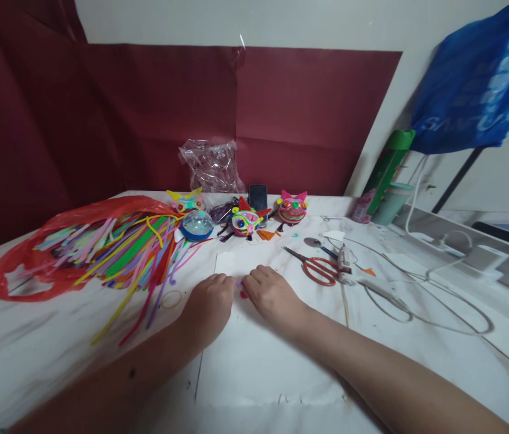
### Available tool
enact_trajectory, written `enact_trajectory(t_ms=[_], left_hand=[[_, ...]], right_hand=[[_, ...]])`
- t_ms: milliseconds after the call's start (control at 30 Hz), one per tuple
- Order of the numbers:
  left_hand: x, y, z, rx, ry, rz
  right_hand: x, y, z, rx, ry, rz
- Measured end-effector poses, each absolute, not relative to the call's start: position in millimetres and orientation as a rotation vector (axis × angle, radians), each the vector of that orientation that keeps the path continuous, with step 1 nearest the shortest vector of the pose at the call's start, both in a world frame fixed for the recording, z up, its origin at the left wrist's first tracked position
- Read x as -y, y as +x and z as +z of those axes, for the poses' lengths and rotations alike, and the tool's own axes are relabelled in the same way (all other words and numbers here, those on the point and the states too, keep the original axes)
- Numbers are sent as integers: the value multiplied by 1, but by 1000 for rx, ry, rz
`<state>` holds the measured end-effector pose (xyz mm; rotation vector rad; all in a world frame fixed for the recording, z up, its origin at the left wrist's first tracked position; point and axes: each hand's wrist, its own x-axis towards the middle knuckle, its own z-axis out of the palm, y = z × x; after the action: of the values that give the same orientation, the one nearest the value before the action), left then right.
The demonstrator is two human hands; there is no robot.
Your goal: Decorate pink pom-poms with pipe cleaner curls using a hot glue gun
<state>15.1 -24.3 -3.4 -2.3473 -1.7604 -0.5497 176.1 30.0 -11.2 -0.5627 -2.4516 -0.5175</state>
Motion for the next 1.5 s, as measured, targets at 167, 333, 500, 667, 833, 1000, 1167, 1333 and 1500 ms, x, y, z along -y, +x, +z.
enact_trajectory(t_ms=[167,333,500,667,833,1000,1167,1333,1500], left_hand=[[24,17,-1,1763,-2321,-493],[23,20,-1,1802,-2231,-482],[22,24,-1,1831,-2146,-495],[16,26,-7,1857,-2097,-556],[13,18,-8,1832,-2145,-656],[17,-1,12,1852,-2198,-1182],[10,-4,16,2096,-2447,-1842],[8,1,3,2340,-3133,-2180],[15,5,5,2106,-3257,-2575]], right_hand=[[-26,174,-9,2522,-665,-543],[-21,169,-11,2521,-824,-458],[-19,165,-13,2454,-928,-388],[-22,163,-15,2403,-954,-389],[-25,167,-16,2367,-907,-407],[-37,177,-16,2281,-776,-417],[-43,181,-13,2278,-451,-428],[-38,182,-7,2263,-349,-396],[-32,181,-8,2181,-346,-307]])
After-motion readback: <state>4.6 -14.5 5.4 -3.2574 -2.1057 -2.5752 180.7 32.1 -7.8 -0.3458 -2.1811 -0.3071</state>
